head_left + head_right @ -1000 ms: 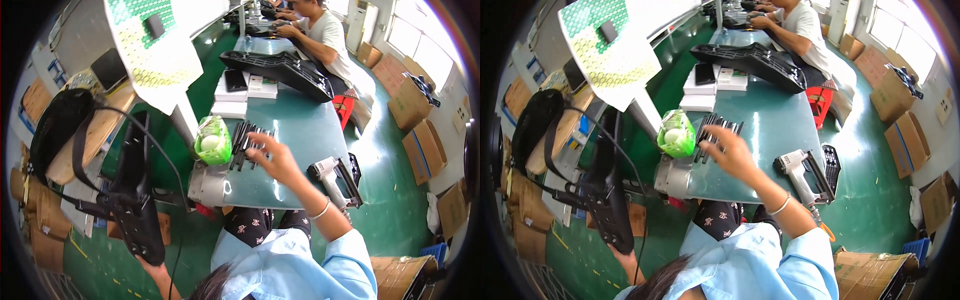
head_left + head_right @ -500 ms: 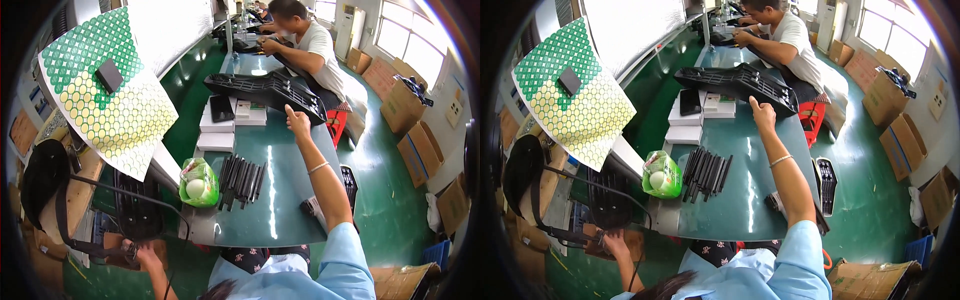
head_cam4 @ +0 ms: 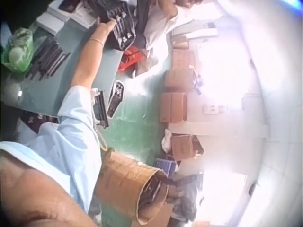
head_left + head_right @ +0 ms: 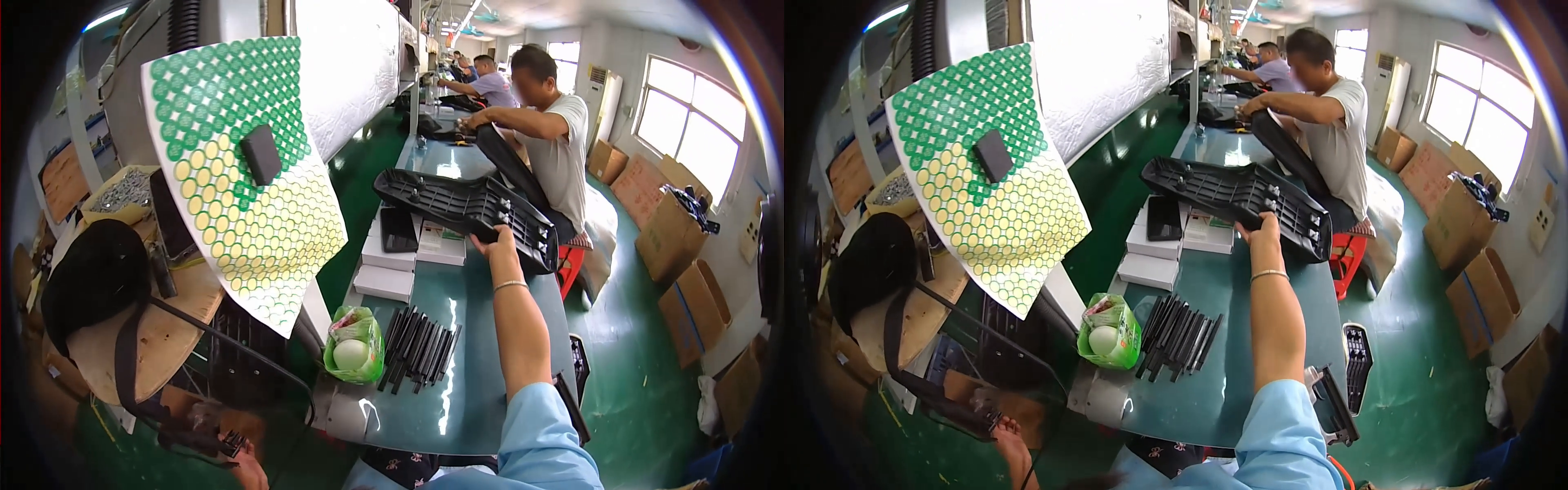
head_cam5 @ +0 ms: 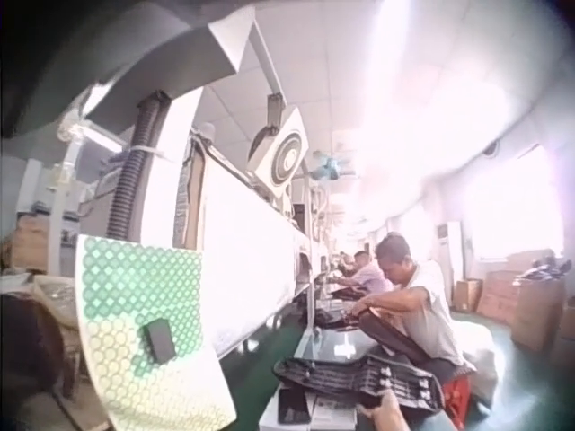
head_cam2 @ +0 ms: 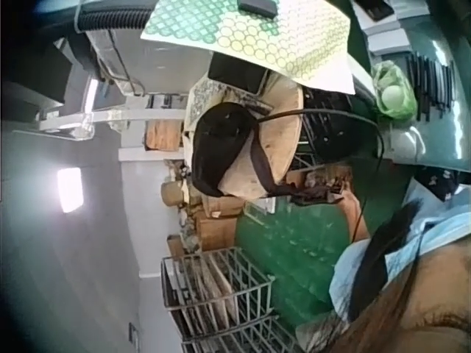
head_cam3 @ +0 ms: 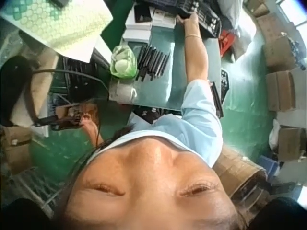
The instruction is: Assembling a padded seat cover to its base using a pneumatic staple gun.
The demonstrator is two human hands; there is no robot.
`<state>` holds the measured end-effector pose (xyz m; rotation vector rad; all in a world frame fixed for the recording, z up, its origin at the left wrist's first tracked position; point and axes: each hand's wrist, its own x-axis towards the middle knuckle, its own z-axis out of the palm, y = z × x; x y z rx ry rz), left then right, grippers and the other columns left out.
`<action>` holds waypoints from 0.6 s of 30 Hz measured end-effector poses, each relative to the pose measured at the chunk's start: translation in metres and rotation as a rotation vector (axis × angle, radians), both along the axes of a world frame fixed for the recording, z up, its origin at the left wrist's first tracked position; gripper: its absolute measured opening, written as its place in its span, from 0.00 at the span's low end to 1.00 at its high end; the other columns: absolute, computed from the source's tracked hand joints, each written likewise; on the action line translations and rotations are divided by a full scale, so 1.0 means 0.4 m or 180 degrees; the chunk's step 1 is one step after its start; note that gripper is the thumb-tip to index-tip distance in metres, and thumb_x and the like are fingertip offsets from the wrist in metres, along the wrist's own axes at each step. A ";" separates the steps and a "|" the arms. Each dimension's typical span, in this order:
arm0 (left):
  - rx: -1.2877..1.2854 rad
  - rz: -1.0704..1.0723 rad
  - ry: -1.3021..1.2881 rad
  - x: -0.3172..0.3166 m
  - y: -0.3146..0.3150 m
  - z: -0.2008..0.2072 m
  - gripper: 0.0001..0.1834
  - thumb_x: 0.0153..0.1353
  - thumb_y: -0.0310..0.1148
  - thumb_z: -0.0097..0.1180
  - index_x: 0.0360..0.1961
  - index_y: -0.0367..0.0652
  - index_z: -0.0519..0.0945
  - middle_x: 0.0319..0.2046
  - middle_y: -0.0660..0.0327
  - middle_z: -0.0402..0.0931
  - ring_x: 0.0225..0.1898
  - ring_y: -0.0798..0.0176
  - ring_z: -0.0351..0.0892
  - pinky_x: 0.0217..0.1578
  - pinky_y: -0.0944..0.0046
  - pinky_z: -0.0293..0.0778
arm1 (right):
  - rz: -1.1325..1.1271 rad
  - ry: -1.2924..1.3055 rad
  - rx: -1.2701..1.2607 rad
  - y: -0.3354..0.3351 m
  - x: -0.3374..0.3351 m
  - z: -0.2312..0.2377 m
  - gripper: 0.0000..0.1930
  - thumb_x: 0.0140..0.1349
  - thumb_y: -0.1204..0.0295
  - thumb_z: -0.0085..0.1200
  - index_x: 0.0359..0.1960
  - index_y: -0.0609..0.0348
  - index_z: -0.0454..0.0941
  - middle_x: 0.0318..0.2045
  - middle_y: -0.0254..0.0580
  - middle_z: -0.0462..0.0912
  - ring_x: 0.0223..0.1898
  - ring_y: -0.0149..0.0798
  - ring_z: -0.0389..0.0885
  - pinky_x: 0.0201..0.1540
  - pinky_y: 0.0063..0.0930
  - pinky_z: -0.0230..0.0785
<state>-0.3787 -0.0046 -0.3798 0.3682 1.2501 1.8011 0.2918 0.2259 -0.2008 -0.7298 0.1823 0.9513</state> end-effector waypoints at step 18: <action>-0.0492 -0.4254 0.0301 0.230 -0.209 0.155 0.19 0.63 0.42 0.51 0.22 0.37 0.74 0.16 0.60 0.71 0.17 0.67 0.71 0.19 0.69 0.68 | -0.0938 -0.2332 0.0321 -0.970 0.010 0.279 0.15 0.58 0.69 0.50 0.46 0.62 0.74 0.45 0.41 0.79 0.44 0.37 0.79 0.48 0.33 0.72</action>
